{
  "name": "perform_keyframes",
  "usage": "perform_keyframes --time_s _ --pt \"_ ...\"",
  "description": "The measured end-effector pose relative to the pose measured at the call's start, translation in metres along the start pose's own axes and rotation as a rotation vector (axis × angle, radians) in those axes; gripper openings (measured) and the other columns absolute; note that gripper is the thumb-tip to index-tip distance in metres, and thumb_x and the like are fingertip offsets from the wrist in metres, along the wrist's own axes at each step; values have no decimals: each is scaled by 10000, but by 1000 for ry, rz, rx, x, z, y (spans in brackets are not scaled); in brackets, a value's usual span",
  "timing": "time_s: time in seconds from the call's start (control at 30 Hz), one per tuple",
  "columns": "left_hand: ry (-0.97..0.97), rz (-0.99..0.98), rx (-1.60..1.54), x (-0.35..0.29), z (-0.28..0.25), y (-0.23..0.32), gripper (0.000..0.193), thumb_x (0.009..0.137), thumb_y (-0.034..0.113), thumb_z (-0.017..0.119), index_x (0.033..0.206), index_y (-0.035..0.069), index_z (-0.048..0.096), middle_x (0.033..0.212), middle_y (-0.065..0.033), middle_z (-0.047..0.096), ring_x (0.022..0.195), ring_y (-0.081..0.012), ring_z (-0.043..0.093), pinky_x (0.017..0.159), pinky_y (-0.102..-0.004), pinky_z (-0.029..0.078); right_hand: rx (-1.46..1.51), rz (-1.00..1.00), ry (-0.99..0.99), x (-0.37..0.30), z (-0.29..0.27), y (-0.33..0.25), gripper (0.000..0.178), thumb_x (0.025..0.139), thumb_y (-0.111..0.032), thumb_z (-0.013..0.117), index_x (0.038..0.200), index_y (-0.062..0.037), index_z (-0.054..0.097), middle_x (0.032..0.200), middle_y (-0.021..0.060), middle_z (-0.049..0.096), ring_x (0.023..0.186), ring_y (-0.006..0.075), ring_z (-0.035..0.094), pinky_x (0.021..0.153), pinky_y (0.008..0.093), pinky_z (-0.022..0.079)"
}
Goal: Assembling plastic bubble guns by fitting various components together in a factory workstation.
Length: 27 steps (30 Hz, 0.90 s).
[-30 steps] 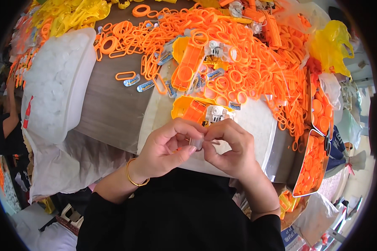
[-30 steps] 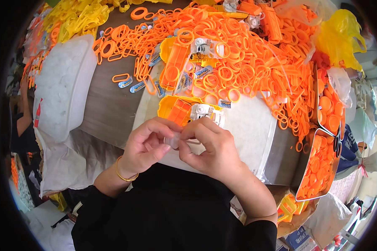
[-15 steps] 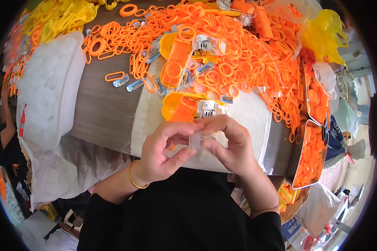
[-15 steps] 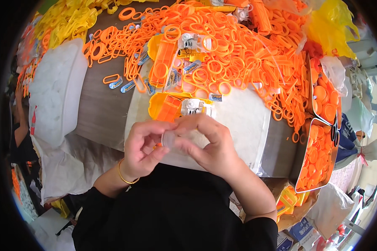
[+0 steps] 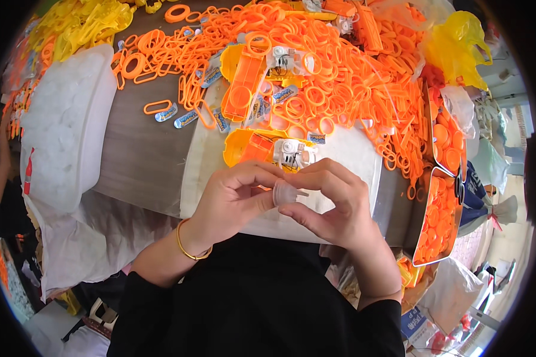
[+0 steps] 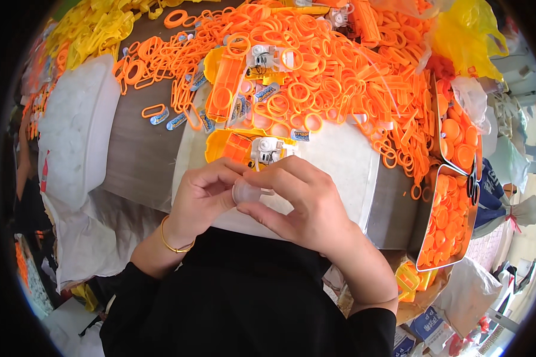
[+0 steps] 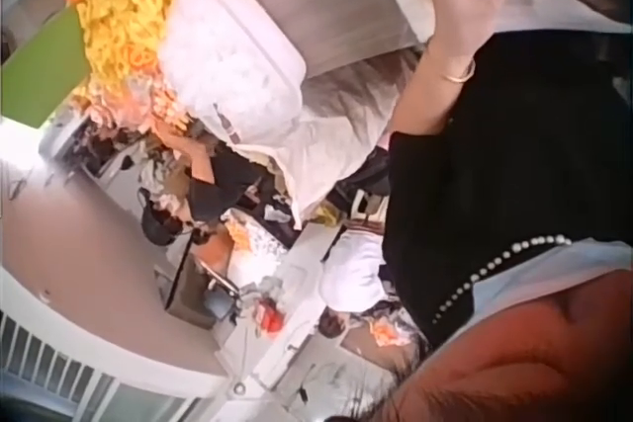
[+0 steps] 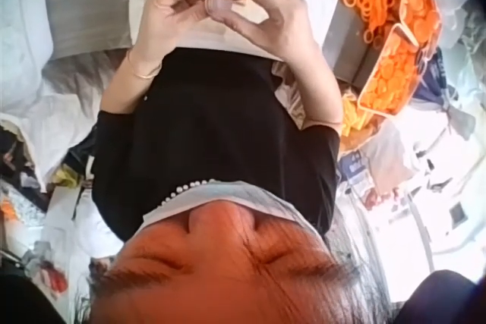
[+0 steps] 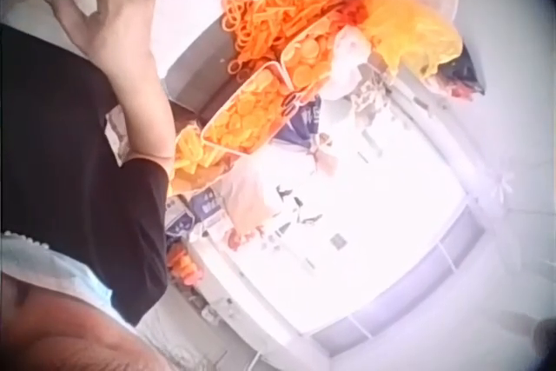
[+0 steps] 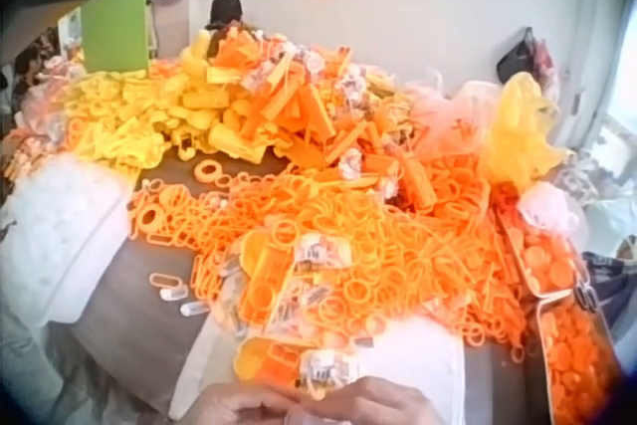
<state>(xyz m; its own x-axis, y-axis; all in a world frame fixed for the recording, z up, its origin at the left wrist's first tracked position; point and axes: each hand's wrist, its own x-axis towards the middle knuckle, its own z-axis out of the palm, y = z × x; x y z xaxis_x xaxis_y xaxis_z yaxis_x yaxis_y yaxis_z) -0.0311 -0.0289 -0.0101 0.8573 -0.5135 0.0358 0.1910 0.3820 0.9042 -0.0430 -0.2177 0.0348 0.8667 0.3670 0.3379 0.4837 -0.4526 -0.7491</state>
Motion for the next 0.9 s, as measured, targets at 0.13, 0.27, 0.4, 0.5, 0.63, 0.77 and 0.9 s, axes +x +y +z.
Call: perform_keyframes --time_s 0.13,0.27,0.4,0.5,0.63,0.77,0.9 --pt "76 164 3 5 11 -1 125 825 -33 631 943 8 616 988 -64 558 837 -123 591 750 -239 506 40 -50 60 0 0 5 351 660 -137 824 921 -13 624 861 117 629 744 201 635 635 283 504" --pt "78 450 604 9 17 3 187 730 -72 657 882 21 601 984 -73 531 775 -130 573 671 -231 483 -80 -58 377 -10 1 2 311 673 -122 813 874 -21 599 876 117 622 737 167 614 599 251 476" --pt "98 558 756 11 25 1 211 699 -110 639 850 29 590 980 -83 514 750 -145 570 641 -237 482 -76 376 137 -8 -7 -12 167 706 -17 739 797 -9 599 751 49 634 634 89 589 541 212 459" --pt "-14 494 564 5 29 -3 158 714 -62 649 813 40 579 1027 -98 504 829 -167 556 684 -259 481 -88 343 138 -7 -16 -4 133 708 12 717 767 -6 600 690 44 627 598 75 587 535 212 470" --pt "-271 505 739 -3 22 -7 162 663 22 679 768 95 581 1090 -95 493 989 -230 498 852 -373 421 -246 168 105 -9 -16 14 145 685 21 713 758 -16 593 687 53 604 591 120 607 548 243 501" --pt "-291 547 1156 9 2 12 373 592 133 744 923 125 571 1193 -112 445 1087 -316 443 964 -452 328 -318 15 -13 -19 -7 31 177 652 26 719 738 -39 579 695 55 574 579 186 594 528 294 492" --pt "-197 455 1427 34 -12 3 666 615 235 780 1184 98 462 1204 -140 422 1133 -331 420 948 -459 325 -390 -177 -97 -12 -3 27 192 633 22 718 725 -60 571 676 46 522 583 216 554 497 314 460"
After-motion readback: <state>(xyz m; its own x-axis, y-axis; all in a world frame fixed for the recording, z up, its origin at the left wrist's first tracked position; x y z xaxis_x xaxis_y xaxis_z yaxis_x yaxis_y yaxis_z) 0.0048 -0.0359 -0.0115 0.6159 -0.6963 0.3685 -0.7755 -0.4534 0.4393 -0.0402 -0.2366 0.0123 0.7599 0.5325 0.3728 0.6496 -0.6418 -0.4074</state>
